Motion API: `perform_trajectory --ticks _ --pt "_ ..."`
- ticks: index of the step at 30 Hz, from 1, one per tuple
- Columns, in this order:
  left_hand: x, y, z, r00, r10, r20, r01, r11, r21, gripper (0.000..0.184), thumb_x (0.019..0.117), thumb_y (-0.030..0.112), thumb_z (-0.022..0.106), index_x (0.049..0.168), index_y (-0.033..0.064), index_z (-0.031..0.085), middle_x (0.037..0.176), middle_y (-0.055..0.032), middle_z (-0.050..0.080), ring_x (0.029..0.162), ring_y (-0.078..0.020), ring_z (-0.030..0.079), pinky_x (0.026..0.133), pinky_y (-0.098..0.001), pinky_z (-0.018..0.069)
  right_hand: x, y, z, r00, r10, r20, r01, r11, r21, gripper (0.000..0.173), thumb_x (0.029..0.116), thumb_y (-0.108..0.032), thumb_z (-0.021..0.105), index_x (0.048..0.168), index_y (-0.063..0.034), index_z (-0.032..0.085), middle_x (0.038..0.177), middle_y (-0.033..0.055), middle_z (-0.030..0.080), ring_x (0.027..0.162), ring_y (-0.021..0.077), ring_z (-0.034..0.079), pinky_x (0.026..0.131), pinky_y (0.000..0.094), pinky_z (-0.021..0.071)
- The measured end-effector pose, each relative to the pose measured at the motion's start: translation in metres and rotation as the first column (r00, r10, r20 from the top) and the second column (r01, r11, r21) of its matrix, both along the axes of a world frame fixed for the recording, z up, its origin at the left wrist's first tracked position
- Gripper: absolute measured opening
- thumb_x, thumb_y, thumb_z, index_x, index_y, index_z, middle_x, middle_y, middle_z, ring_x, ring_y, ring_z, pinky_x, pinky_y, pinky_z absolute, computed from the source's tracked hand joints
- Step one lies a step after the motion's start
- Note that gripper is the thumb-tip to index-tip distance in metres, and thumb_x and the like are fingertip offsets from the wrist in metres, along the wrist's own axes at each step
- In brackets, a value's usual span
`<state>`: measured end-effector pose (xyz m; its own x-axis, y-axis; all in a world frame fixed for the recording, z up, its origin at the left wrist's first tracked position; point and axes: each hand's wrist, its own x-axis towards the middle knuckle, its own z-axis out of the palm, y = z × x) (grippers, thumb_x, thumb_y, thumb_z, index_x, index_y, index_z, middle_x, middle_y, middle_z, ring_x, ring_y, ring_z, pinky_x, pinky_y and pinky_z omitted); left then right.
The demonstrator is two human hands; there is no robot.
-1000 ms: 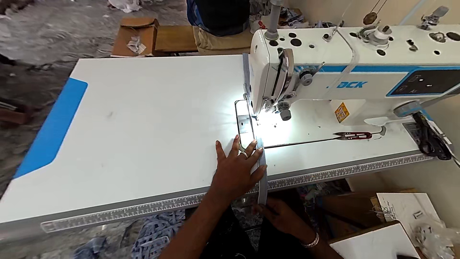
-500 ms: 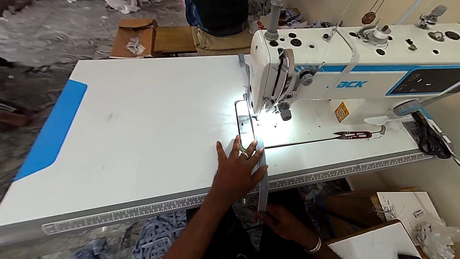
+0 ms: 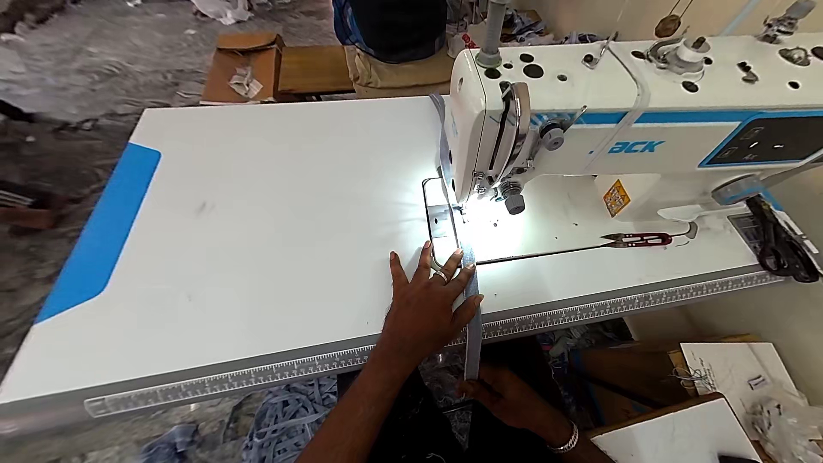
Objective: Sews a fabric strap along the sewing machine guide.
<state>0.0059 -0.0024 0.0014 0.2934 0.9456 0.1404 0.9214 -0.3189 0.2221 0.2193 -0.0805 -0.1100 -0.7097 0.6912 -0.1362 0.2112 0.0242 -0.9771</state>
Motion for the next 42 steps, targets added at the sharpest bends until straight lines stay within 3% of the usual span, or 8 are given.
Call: perform_trajectory --ticks 3,42 --pt "-0.0003 0.0002 -0.0008 1.000 -0.003 -0.002 0.003 1.000 0.007 0.059 0.1040 0.062 0.035 0.147 0.0295 0.059 0.161 0.0049 0.045 0.156 -0.0411 0.021 0.113 -0.0823 0.0067 0.0001 0.0002 -0.0004 1.000 -0.001 0.010 0.001 1.000 0.005 0.033 0.1082 -0.032 0.052 0.111 -0.0062 0.072 0.103 0.0028 0.072 0.091 0.0070 0.067 0.086 0.0272 0.0554" --pt "-0.0003 -0.0003 -0.0006 1.000 -0.005 -0.008 0.005 1.000 -0.003 0.059 0.1036 0.063 0.035 0.148 0.0318 0.057 0.163 0.0056 0.043 0.156 -0.0416 0.019 0.113 -0.0826 0.0065 0.0002 0.0007 -0.0004 0.998 0.003 0.063 -0.004 1.000 0.013 0.033 0.1076 -0.034 0.052 0.110 -0.0074 0.072 0.098 0.0027 0.071 0.087 0.0073 0.065 0.083 0.0269 0.0540"
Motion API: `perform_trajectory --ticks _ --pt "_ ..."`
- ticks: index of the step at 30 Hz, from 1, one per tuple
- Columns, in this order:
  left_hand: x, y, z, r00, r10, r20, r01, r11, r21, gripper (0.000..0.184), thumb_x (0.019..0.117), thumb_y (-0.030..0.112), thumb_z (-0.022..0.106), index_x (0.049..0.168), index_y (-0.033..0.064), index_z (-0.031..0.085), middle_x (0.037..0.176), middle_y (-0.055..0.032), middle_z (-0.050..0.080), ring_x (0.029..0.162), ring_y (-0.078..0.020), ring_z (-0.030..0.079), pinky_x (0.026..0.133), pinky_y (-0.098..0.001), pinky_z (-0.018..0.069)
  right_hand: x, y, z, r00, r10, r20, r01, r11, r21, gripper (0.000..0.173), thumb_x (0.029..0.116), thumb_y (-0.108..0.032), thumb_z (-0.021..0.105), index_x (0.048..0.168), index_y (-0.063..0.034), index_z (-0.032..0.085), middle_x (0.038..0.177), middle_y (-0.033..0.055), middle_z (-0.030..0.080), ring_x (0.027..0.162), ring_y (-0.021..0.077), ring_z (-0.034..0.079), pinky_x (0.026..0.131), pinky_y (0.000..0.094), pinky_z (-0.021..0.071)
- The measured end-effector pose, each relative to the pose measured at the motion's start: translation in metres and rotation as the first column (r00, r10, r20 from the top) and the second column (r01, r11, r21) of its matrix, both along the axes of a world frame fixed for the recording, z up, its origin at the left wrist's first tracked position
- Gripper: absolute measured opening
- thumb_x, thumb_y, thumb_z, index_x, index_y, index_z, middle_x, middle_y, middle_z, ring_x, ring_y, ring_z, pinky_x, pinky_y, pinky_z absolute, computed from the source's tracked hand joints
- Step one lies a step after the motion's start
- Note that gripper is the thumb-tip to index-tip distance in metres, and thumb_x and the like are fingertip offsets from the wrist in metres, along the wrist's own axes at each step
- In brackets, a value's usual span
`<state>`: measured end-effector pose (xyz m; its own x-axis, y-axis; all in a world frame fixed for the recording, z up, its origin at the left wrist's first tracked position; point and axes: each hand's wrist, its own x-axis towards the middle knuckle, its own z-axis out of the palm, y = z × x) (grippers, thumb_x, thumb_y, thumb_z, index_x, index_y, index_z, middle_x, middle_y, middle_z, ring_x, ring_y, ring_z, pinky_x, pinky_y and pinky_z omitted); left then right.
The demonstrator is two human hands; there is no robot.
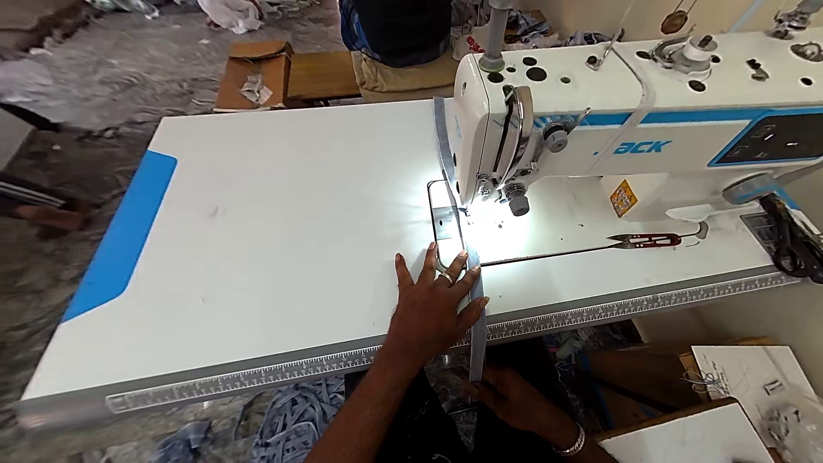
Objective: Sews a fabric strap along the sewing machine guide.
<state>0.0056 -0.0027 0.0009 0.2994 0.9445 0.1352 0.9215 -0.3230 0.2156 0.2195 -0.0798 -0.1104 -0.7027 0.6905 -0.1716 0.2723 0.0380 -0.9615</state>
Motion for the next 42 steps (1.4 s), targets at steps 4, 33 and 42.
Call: perform_trajectory --ticks 4,33,42 --pt "-0.0001 0.0000 -0.0002 1.000 0.001 0.004 -0.001 1.000 0.002 0.058 0.1037 0.062 0.035 0.147 0.0317 0.058 0.162 0.0051 0.043 0.156 -0.0418 0.021 0.113 -0.0823 0.0066 -0.0001 0.0003 -0.0013 1.000 0.004 -0.005 -0.004 1.000 0.000 0.034 0.1076 -0.035 0.052 0.109 -0.0076 0.072 0.098 0.0031 0.071 0.087 0.0077 0.065 0.082 0.0274 0.0538" --pt "0.0006 0.0000 0.0020 1.000 0.004 -0.004 -0.004 1.000 -0.006 0.060 0.1028 0.065 0.034 0.148 0.0323 0.058 0.162 0.0052 0.044 0.156 -0.0409 0.021 0.113 -0.0826 0.0066 -0.0003 0.0002 -0.0016 1.000 0.016 -0.012 -0.016 1.000 -0.003 0.034 0.1075 -0.036 0.052 0.110 -0.0079 0.072 0.098 0.0028 0.071 0.088 0.0073 0.066 0.083 0.0279 0.0549" --pt "0.0008 0.0014 0.0001 1.000 0.005 -0.021 -0.005 1.000 -0.003 0.060 0.1024 0.066 0.034 0.148 0.0346 0.058 0.163 0.0066 0.042 0.157 -0.0415 0.017 0.113 -0.0824 0.0056 0.0013 0.0040 -0.0030 1.000 0.013 0.009 -0.013 1.000 -0.006 0.035 0.1078 -0.036 0.052 0.112 -0.0078 0.072 0.101 0.0030 0.072 0.090 0.0075 0.067 0.085 0.0276 0.0553"
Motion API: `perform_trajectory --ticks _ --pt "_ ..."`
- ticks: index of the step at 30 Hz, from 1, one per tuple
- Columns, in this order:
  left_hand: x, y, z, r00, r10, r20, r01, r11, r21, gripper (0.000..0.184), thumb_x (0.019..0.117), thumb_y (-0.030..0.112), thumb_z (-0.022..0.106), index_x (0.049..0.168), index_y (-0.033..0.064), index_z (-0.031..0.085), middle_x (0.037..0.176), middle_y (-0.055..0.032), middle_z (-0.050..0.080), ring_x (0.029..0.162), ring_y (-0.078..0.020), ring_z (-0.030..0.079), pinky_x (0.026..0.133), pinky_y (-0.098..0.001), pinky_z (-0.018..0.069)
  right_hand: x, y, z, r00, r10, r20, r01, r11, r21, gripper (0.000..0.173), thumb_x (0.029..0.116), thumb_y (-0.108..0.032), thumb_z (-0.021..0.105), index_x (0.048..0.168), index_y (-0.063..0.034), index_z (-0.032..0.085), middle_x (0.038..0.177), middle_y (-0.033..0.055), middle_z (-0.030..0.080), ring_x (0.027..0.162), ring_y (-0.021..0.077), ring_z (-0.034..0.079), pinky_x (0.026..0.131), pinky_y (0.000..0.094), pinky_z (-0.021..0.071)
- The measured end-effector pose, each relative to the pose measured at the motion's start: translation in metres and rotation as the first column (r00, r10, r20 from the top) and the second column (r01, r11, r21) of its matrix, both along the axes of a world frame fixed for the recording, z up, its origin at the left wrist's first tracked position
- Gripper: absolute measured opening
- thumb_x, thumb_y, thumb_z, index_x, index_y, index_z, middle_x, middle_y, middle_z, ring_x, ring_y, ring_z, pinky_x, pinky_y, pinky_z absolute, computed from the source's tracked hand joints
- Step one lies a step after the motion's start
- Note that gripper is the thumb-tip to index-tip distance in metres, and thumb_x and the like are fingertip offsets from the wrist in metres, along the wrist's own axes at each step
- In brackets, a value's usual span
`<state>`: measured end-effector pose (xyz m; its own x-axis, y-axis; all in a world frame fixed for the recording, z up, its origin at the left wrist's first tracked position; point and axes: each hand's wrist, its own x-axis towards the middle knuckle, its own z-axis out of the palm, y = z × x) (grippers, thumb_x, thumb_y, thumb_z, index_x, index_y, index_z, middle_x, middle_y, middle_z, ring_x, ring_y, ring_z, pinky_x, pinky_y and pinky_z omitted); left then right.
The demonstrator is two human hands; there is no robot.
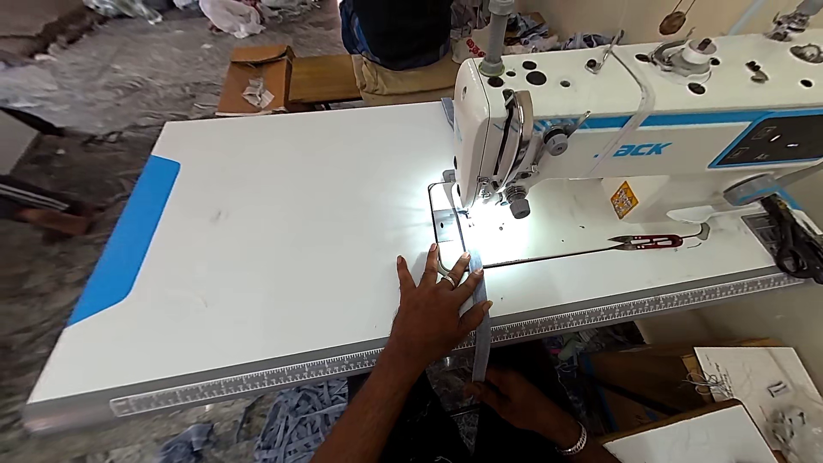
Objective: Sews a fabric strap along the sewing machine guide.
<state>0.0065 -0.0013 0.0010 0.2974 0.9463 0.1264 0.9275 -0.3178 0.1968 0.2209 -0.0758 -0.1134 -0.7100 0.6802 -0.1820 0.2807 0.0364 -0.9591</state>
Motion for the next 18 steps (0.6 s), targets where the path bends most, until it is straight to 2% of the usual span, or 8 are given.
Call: perform_trajectory --ticks 7,11,15,18 --pt "-0.001 -0.002 -0.001 1.000 -0.007 0.010 0.007 1.000 0.011 0.062 0.1023 0.066 0.034 0.148 0.0323 0.058 0.165 0.0061 0.038 0.157 -0.0419 0.014 0.114 -0.0812 0.0075 0.002 0.000 0.001 0.999 -0.047 -0.026 0.046 0.998 -0.037 0.036 0.1060 -0.039 0.055 0.112 -0.0069 0.071 0.097 0.0031 0.072 0.084 0.0072 0.066 0.079 0.0269 0.0559" --pt "-0.001 -0.003 0.002 0.999 -0.027 -0.017 0.027 1.000 0.001 0.062 0.1041 0.063 0.032 0.151 0.0292 0.054 0.164 0.0071 0.040 0.157 -0.0407 0.018 0.113 -0.0822 0.0075 0.001 -0.001 0.012 0.990 -0.101 -0.096 0.092 0.992 -0.090 0.032 0.1036 -0.034 0.061 0.116 -0.0064 0.071 0.100 0.0028 0.071 0.086 0.0077 0.067 0.078 0.0271 0.0568" --pt "0.000 -0.004 0.003 1.000 -0.029 -0.002 0.029 1.000 0.003 0.063 0.1051 0.062 0.031 0.152 0.0263 0.053 0.164 0.0052 0.041 0.157 -0.0405 0.018 0.113 -0.0819 0.0075 0.000 0.004 0.028 0.973 -0.120 -0.200 0.103 0.990 -0.093 0.033 0.1032 -0.031 0.062 0.119 -0.0033 0.069 0.109 0.0047 0.072 0.095 0.0105 0.069 0.086 0.0296 0.0586" --pt "0.002 -0.006 0.004 1.000 -0.017 -0.008 0.017 1.000 0.005 0.063 0.1045 0.063 0.032 0.151 0.0265 0.054 0.162 0.0049 0.043 0.156 -0.0406 0.021 0.113 -0.0827 0.0076 -0.002 0.012 0.043 0.963 -0.110 -0.247 0.093 0.993 -0.079 0.034 0.1033 -0.032 0.061 0.120 -0.0029 0.069 0.112 0.0044 0.072 0.098 0.0106 0.068 0.088 0.0297 0.0574"
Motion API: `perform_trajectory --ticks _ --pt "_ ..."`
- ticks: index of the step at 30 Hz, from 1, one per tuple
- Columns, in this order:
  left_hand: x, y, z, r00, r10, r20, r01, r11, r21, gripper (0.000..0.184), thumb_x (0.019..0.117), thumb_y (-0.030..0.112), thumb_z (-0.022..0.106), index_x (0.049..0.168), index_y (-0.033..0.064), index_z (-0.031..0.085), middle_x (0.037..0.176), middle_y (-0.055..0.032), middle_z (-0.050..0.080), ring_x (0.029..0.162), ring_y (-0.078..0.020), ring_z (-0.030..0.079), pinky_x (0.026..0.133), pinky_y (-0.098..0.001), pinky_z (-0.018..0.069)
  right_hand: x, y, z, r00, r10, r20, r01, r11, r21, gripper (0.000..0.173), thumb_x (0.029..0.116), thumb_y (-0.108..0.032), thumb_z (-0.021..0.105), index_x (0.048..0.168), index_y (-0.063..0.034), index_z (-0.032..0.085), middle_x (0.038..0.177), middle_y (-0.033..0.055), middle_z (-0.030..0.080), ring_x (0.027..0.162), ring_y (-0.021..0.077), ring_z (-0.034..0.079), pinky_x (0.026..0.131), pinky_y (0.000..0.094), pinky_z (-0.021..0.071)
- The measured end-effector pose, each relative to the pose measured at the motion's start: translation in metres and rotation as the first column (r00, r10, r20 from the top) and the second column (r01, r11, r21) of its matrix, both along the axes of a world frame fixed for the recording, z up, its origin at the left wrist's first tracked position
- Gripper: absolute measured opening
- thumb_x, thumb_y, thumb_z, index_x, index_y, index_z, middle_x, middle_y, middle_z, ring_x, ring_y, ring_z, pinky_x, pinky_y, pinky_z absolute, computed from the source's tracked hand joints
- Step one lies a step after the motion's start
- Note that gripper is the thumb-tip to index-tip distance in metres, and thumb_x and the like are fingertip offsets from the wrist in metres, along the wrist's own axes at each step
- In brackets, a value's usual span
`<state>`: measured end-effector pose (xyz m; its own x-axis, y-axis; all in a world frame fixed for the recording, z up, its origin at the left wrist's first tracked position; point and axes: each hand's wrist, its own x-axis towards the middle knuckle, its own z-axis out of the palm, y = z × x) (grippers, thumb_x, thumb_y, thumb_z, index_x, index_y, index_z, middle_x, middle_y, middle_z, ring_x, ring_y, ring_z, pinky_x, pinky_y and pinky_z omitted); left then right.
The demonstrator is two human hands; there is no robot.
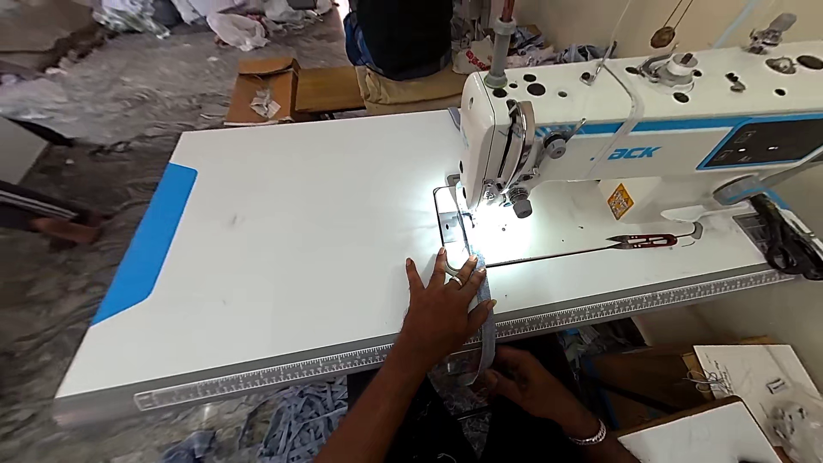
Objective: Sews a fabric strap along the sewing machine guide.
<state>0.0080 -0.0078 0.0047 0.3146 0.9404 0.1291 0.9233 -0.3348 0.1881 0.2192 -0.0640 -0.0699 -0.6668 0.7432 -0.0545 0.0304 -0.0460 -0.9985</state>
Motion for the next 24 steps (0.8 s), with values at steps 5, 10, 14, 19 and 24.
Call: perform_trajectory --ticks 5,10,14,19,24 --pt "0.005 -0.062 0.012 0.998 -0.057 0.016 0.058 0.997 -0.044 0.043 0.1045 0.043 0.047 0.136 0.0230 0.069 0.151 0.0017 0.057 0.150 -0.0434 0.035 0.110 -0.0863 0.0117 -0.010 0.005 0.020 0.999 0.015 -0.029 -0.016 1.000 -0.024 0.030 0.1041 -0.033 0.059 0.113 -0.0049 0.067 0.093 -0.0014 0.069 0.085 0.0043 0.065 0.079 0.0242 0.0548" --pt "-0.032 -0.055 0.061 0.991 0.124 0.042 -0.101 0.931 -0.352 0.035 0.1061 0.038 0.051 0.109 0.0167 0.079 0.096 -0.0092 0.076 0.098 -0.0330 0.072 0.084 -0.0621 0.0555 -0.019 -0.007 0.027 0.995 -0.005 0.099 0.017 0.993 -0.119 0.039 0.1113 -0.034 0.042 0.111 -0.0051 0.068 0.092 0.0027 0.075 0.081 0.0103 0.071 0.075 0.0286 0.0584" --pt "-0.043 0.066 0.080 0.905 0.415 0.088 -0.360 0.862 -0.357 0.044 0.1094 0.037 0.045 0.112 0.0015 0.071 0.103 -0.0245 0.071 0.100 -0.0440 0.068 0.085 -0.0667 0.0511 -0.025 -0.019 0.023 0.974 -0.019 0.226 0.049 0.991 -0.128 0.038 0.1103 -0.036 0.044 0.106 -0.0086 0.069 0.090 -0.0017 0.075 0.076 0.0063 0.069 0.070 0.0257 0.0561" --pt "-0.034 0.127 0.035 0.992 0.116 0.045 -0.103 0.968 -0.231 0.056 0.0984 0.048 0.058 0.145 0.0170 0.058 0.160 -0.0136 0.043 0.147 -0.0424 0.038 0.107 -0.0723 0.0367 -0.011 -0.025 0.022 0.966 0.011 0.260 0.018 0.994 -0.110 0.039 0.1101 -0.040 0.044 0.106 -0.0102 0.069 0.092 -0.0035 0.075 0.076 0.0042 0.068 0.069 0.0249 0.0547" --pt "-0.030 0.102 0.004 0.999 0.037 -0.017 -0.039 0.986 -0.161 0.082 0.0972 0.077 0.027 0.160 0.0261 0.039 0.169 0.0019 0.031 0.159 -0.0369 0.013 0.119 -0.0744 0.0045 0.012 -0.034 -0.001 0.971 0.038 0.238 0.000 0.987 -0.158 0.037 0.1095 -0.039 0.046 0.106 -0.0093 0.069 0.099 -0.0021 0.075 0.086 0.0062 0.069 0.078 0.0281 0.0562"
